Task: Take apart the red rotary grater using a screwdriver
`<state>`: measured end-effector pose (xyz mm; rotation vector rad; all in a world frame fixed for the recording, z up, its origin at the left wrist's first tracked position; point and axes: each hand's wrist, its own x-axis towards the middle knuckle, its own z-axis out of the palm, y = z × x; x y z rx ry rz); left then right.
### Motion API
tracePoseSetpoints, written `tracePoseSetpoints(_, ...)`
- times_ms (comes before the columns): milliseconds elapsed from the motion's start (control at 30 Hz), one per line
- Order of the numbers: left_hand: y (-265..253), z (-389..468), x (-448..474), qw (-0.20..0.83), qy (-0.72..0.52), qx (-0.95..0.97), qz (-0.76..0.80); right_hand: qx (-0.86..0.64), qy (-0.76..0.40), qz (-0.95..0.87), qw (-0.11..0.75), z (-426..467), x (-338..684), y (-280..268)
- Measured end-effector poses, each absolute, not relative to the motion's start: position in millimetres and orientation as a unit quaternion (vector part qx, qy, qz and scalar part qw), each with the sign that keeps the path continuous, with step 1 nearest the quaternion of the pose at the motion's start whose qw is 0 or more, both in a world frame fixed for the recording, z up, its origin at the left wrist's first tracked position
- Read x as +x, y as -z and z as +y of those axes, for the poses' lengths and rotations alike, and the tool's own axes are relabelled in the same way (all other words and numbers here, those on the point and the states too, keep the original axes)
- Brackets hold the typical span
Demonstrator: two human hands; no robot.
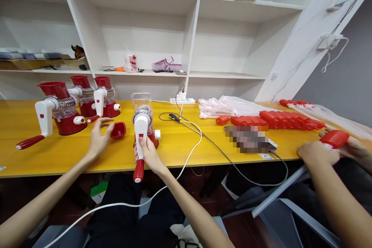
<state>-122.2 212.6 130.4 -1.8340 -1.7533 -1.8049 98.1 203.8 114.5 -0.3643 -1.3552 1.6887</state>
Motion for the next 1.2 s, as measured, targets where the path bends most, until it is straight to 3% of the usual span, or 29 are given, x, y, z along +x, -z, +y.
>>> tracePoseSetpoints(100,-120,208,-83,-0.115,0.523,-0.650,-0.539,-0.152,-0.682,-0.554,0.452,203,101,-118)
tracePoseSetpoints(367,-104,232,-55,-0.244,0.460,-0.703,-0.485,-0.158,-0.681,-0.562,0.443,209,109,-119)
tracePoseSetpoints(933,-108,231,-75,-0.245,0.405,-0.728,-0.496,-0.224,-0.637,-0.587,0.446,209,118,-131)
tracePoseSetpoints(1200,-109,228,-70,-0.210,0.445,-0.712,-0.501,-0.218,-0.625,-0.598,0.452,210,122,-135)
